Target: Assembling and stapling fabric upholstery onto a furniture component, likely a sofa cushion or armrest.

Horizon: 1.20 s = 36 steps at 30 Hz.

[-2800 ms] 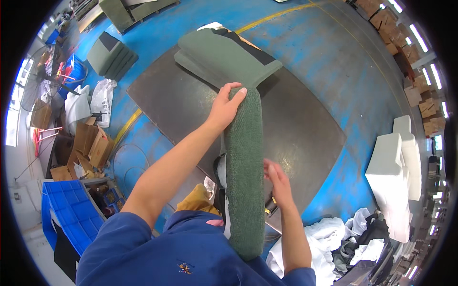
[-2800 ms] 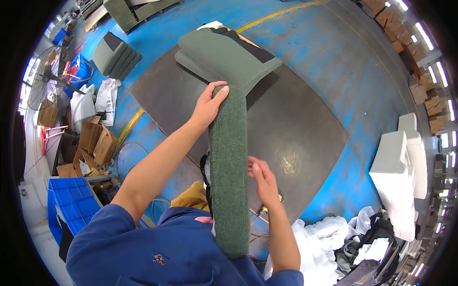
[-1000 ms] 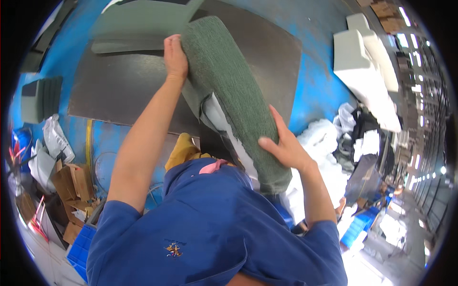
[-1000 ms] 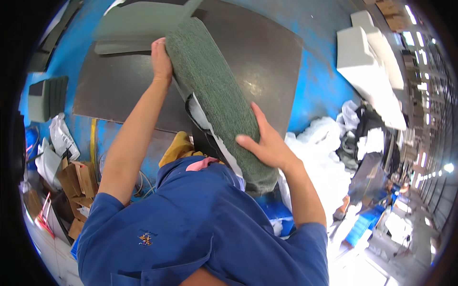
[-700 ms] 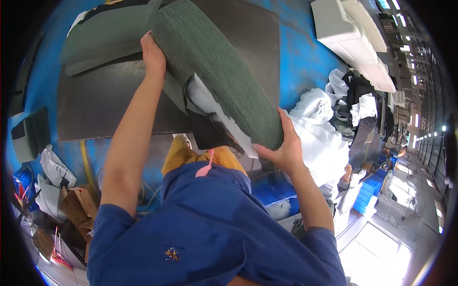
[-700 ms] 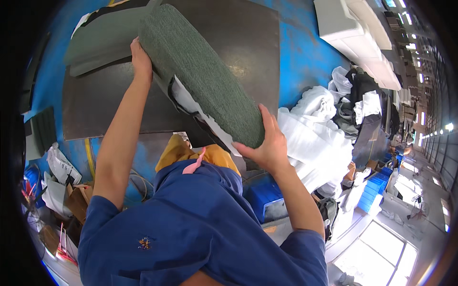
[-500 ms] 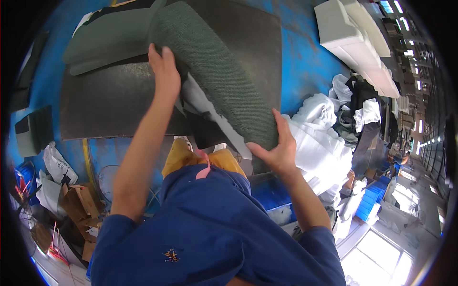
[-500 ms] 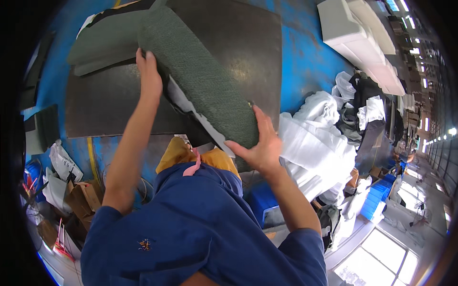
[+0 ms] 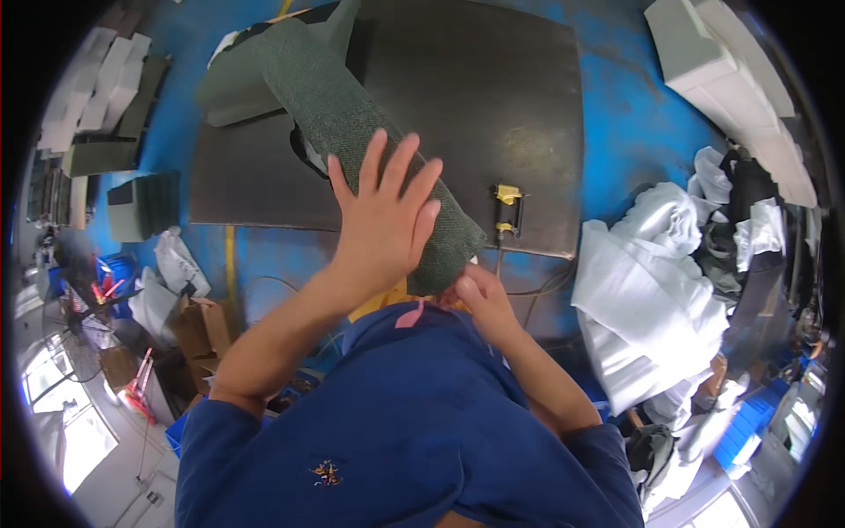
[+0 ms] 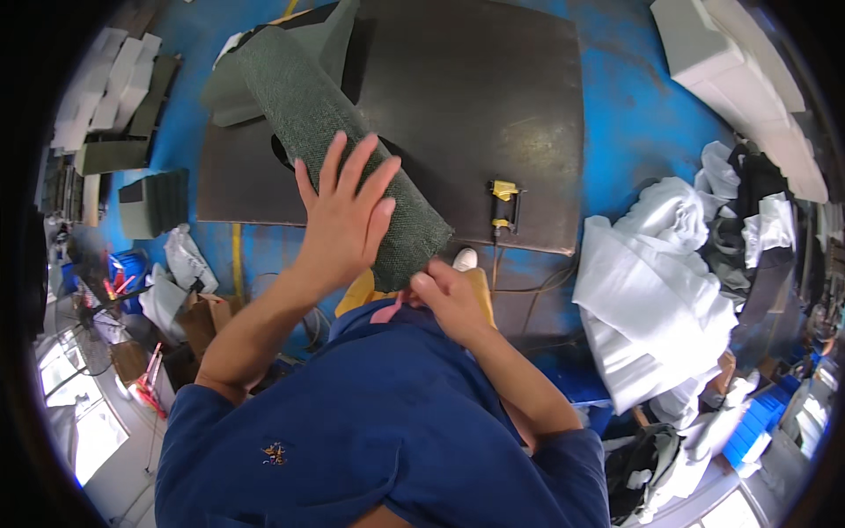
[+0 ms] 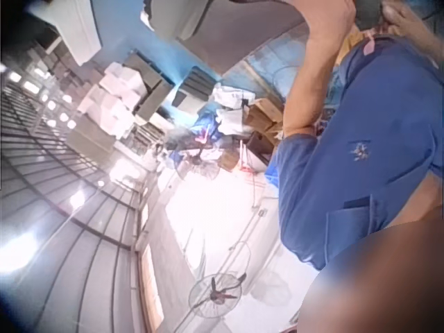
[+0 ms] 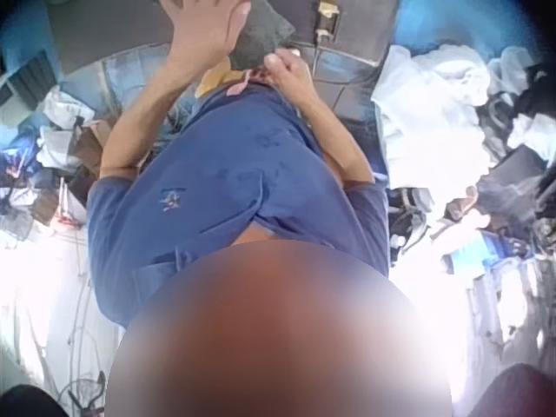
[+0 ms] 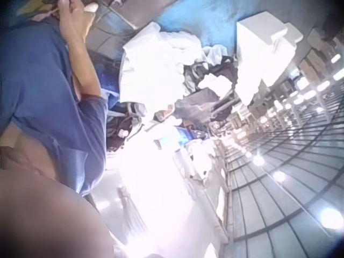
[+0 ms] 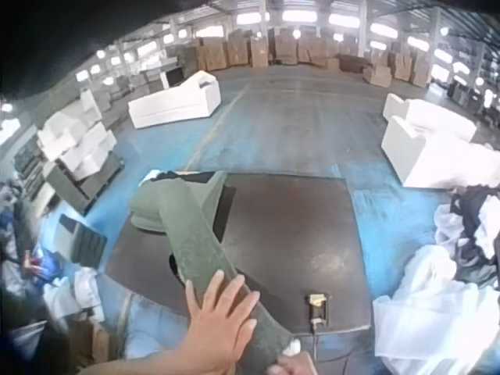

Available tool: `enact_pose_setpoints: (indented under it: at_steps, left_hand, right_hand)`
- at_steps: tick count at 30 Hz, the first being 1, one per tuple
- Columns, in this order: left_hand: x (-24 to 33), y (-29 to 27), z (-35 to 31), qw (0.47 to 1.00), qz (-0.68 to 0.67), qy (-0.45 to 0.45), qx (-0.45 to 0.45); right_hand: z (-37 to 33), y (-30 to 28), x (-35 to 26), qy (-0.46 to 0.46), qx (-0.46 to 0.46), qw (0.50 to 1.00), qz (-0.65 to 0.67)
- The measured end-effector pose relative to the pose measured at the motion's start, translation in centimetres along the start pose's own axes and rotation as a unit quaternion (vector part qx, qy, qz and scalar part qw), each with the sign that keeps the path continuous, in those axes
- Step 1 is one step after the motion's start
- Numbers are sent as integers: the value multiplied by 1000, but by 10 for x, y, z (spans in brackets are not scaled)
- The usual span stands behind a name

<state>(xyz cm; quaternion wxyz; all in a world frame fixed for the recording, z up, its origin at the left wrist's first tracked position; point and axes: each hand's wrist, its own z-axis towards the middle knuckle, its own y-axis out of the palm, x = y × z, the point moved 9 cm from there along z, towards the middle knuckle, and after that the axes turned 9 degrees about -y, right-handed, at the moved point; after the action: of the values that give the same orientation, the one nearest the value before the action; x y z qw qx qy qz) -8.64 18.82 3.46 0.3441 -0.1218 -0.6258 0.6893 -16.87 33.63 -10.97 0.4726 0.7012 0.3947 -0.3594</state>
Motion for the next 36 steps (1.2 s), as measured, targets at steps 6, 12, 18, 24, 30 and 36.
enact_pose_setpoints:
  at_steps: [6, 12, 18, 24, 30, 36]
  left_hand:
    - [1, 8, -13, 1000, -4, 27, -14]
    - [18, 14, -3, 997, 30, 39, -59]
    - [21, 24, -7, 993, 97, 16, -66]
    - [26, 21, -6, 994, 97, 28, -49]
    - [33, 19, -6, 996, 73, 11, -55]
    - [16, 21, -18, 990, 140, -15, -31]
  right_hand:
    - [32, 19, -11, -67, 112, 980, 150]
    - [54, 9, 9, -115, 34, 989, 81]
    - [74, 8, 12, -173, 11, 984, 32]
    - [57, 12, -10, -203, 30, 978, 47]
    - [70, 12, -3, -205, 32, 976, 62]
    - [74, 25, 29, -131, -37, 990, 31]
